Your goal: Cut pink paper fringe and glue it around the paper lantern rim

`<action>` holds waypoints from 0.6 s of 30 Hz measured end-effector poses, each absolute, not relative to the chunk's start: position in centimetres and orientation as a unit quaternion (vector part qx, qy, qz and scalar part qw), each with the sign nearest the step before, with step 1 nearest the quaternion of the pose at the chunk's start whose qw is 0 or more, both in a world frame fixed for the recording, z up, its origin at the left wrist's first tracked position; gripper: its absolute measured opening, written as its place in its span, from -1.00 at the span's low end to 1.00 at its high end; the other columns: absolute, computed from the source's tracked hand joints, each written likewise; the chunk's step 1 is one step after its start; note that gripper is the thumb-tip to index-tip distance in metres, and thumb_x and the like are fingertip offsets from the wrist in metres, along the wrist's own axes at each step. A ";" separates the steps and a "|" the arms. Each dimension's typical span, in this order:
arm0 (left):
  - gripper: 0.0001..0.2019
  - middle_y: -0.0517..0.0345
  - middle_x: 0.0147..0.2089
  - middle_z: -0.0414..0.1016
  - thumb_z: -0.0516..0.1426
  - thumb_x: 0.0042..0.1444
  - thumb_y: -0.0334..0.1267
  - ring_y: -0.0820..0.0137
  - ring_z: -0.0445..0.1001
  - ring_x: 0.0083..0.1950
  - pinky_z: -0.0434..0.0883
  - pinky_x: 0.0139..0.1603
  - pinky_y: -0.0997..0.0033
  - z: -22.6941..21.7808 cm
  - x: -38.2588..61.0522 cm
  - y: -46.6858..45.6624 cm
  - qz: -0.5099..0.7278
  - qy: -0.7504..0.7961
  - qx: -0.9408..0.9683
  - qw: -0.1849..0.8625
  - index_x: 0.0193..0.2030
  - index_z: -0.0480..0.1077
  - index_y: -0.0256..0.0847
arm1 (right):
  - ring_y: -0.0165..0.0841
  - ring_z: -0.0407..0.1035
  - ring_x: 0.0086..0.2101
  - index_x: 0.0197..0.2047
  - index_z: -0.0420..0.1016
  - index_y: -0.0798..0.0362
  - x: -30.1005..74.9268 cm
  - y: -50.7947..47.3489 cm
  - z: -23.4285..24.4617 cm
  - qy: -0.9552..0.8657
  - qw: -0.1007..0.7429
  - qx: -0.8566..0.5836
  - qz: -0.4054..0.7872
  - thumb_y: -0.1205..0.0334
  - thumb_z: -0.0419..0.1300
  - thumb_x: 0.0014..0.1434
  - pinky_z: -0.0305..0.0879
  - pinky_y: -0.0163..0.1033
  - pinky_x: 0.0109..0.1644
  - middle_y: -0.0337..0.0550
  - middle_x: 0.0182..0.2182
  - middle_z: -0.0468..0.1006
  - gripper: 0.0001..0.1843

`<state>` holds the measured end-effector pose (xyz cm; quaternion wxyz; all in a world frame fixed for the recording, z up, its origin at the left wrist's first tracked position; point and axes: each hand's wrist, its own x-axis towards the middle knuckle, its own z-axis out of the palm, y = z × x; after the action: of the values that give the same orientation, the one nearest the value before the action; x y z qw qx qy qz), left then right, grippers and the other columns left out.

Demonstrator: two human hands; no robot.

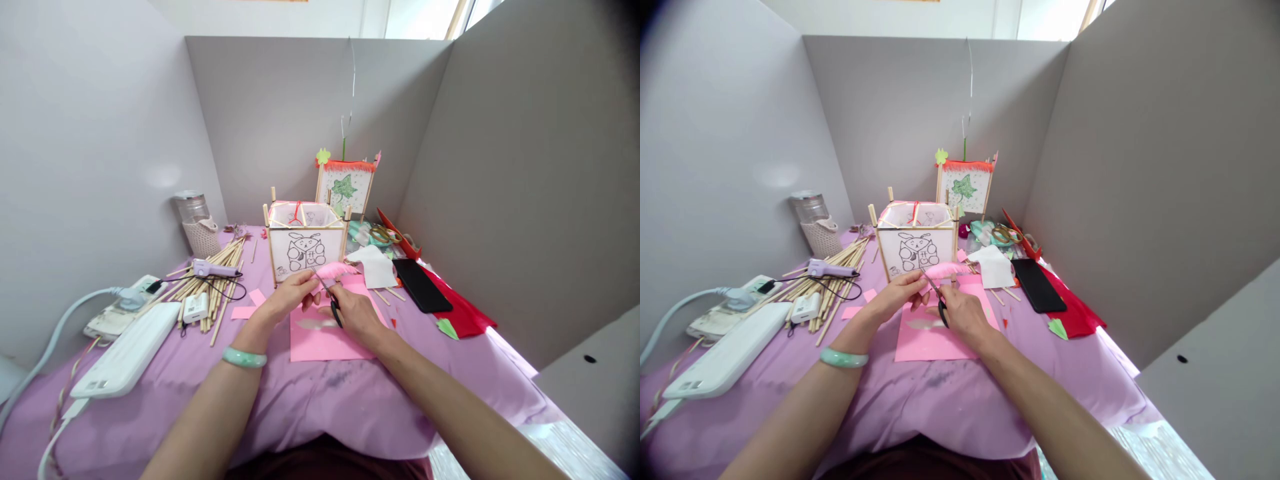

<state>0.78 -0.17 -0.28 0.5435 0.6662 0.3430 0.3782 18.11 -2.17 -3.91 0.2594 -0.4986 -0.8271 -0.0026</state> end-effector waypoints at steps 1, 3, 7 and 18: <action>-0.75 0.24 -0.54 0.37 0.06 0.12 -0.11 0.59 0.26 -0.63 0.17 -0.62 0.57 -0.3 0.8 -0.2 0.380 0.344 0.666 0.542 -0.44 0.19 -0.24 | -0.34 0.45 -0.37 -0.16 0.34 0.08 18.1 -2.2 -3.9 -0.827 0.260 -0.498 -0.003 0.04 0.13 0.19 0.14 -0.34 -0.38 -0.18 -0.35 0.53 -0.71; -0.75 0.24 -0.53 0.36 0.06 0.13 -0.11 0.59 0.26 -0.63 0.16 -0.62 0.57 -0.3 0.8 -0.2 0.381 0.345 0.668 0.539 -0.44 0.19 -0.24 | -0.34 0.45 -0.37 -0.16 0.34 0.09 18.1 -2.2 -3.8 -0.827 0.262 -0.497 -0.003 0.03 0.13 0.19 0.14 -0.34 -0.38 -0.18 -0.35 0.53 -0.71; -0.75 0.24 -0.53 0.36 0.05 0.14 -0.13 0.60 0.25 -0.63 0.16 -0.61 0.57 -0.2 0.8 -0.3 0.383 0.345 0.669 0.535 -0.45 0.18 -0.24 | -0.36 0.44 -0.37 -0.17 0.34 0.08 18.2 -2.2 -3.8 -0.828 0.262 -0.496 0.005 0.03 0.11 0.20 0.14 -0.34 -0.37 -0.19 -0.35 0.52 -0.72; -0.77 0.25 -0.52 0.37 0.06 0.12 -0.11 0.60 0.23 -0.65 0.13 -0.64 0.57 -0.6 0.7 0.3 0.432 0.354 0.639 0.529 -0.38 0.26 -0.25 | -0.37 0.39 -0.35 -0.13 0.31 0.05 18.5 -2.4 -3.8 -0.840 0.249 -0.483 0.011 0.03 0.15 0.14 0.10 -0.34 -0.36 -0.20 -0.32 0.48 -0.69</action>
<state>0.71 0.25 -0.56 0.5292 0.6390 0.3539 0.4319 18.53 -2.36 -3.79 0.2488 -0.4828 -0.8396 0.0108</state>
